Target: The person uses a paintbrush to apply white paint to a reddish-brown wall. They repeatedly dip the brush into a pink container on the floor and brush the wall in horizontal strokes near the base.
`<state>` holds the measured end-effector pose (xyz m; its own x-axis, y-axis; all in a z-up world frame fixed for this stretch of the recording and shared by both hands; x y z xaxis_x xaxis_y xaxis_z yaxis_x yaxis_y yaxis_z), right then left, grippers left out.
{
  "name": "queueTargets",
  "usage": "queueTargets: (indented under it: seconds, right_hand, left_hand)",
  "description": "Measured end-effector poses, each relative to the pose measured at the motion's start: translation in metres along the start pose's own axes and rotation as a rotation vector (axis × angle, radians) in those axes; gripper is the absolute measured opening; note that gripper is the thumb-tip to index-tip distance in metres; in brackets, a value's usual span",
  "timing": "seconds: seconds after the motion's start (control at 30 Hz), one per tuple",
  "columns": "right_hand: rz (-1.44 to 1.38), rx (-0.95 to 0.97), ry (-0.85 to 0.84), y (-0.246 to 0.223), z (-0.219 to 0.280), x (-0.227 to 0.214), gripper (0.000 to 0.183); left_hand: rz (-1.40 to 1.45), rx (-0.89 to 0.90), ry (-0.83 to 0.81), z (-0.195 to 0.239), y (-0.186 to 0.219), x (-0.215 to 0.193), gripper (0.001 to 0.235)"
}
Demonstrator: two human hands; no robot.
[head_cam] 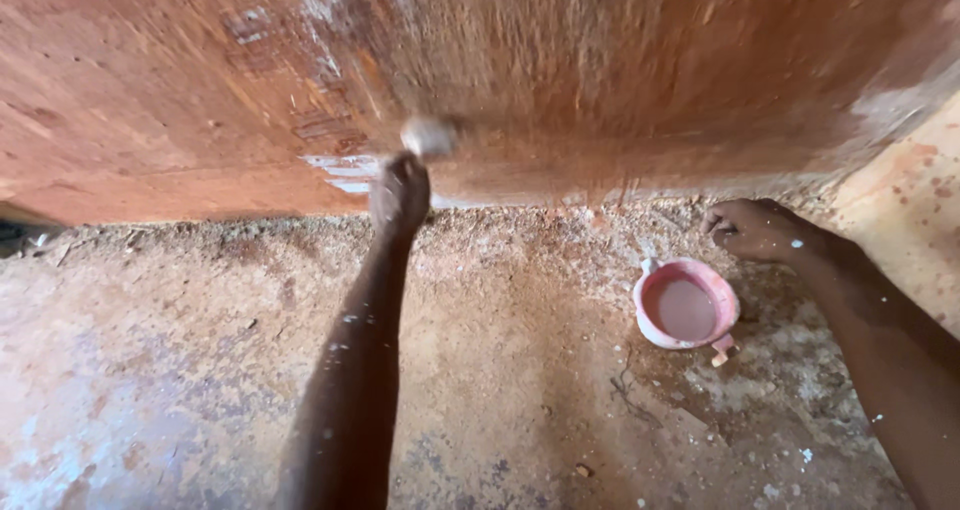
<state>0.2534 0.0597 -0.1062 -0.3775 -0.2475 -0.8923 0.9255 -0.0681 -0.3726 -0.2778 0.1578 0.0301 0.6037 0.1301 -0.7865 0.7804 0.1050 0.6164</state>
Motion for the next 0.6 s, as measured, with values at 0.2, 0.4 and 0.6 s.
queueTargets:
  seconds: [0.2,0.4,0.6]
  right_hand:
    - [-0.059,0.048,-0.108,-0.014,-0.003,0.001,0.033]
    - [-0.073,-0.055,-0.088,-0.009,-0.004,0.011,0.031]
    - [0.002,-0.026,-0.058,0.021,-0.004,0.021,0.035]
  left_hand:
    - [0.655,0.661,0.733,-0.012,0.049,-0.089,0.039]
    - [0.524,0.54,0.693,-0.037,0.037,-0.092,0.04]
    - [-0.199,0.033,0.041,0.0,-0.043,-0.035,0.038]
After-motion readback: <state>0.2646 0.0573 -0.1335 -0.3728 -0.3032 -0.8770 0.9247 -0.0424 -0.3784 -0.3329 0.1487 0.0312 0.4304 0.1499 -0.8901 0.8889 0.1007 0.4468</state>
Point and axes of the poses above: each hand's wrist, its own z-axis away from the middle knuckle, its own x-axis out of the palm, y = z × x, the point moved 2 cm from there along -z, towards the middle knuckle, and after that the axes turned 7 degrees about x, right-handed, at the moved point
